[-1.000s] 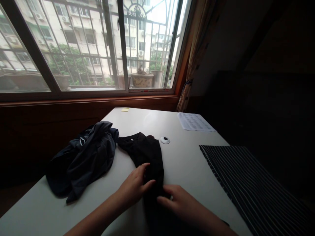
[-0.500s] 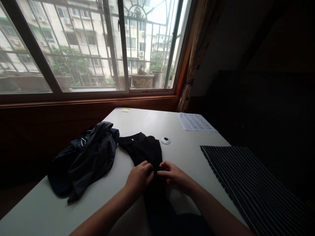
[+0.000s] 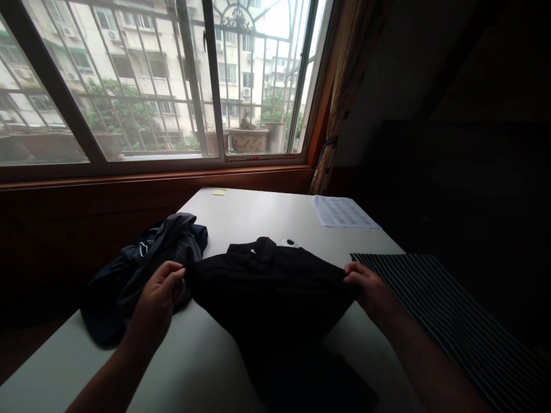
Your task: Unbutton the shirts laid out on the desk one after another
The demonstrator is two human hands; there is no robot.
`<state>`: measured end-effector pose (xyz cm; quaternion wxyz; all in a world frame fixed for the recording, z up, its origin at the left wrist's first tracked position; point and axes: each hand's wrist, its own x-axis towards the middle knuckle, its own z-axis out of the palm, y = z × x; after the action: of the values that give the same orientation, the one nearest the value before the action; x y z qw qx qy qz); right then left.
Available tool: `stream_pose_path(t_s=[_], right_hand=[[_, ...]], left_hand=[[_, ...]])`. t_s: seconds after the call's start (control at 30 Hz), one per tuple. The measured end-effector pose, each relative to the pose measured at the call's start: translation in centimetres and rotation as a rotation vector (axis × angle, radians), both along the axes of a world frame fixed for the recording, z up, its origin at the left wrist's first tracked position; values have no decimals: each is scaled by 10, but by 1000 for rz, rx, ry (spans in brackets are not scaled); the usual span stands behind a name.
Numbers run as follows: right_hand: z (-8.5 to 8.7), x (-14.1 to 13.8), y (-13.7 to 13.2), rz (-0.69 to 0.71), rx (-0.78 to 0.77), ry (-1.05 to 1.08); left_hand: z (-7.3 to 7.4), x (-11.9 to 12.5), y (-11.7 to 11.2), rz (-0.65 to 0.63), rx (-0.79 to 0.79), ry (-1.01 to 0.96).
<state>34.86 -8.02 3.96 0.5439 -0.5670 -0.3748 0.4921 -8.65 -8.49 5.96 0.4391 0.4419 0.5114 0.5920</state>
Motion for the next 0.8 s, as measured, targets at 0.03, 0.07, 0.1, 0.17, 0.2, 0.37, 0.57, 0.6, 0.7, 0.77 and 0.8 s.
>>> stream_pose_path(t_s=[0.03,0.07,0.1,0.17,0.2,0.37,0.57,0.6,0.7,0.77,0.8], right_hand=[[2,11,-3,-26,-4,-10],[2,20,-6,-28,-15,-43],[1,28,-9,-10,-31,-108],[-3,37,-12,48,-48,-341],[-5,38,-13,54,-33,-501],[-1,1,-16,-24,312,-1148],[-3,-68,-15,540,329,-1135],[-7,-74,-13,577,302,-1132],[-15,-77,-9,638,230,-1089],[-16,-72,-10,687,190,-1025],[-15,-69,-11,735,162,-979]], left_hand=[[-1,-12,-2,25,-23,7],[-3,-24,-4,-1,-66,57],[-6,-34,-5,-77,-126,160],[-13,-49,-7,-225,-200,455],[-16,-53,-8,-241,-184,615],[-16,-26,-17,-192,253,1078],[-21,51,-31,-685,517,1271],[-25,58,-31,-714,519,1297],[-30,65,-28,-762,468,1336],[-25,60,-26,-819,426,1291],[-20,56,-25,-860,408,1247]])
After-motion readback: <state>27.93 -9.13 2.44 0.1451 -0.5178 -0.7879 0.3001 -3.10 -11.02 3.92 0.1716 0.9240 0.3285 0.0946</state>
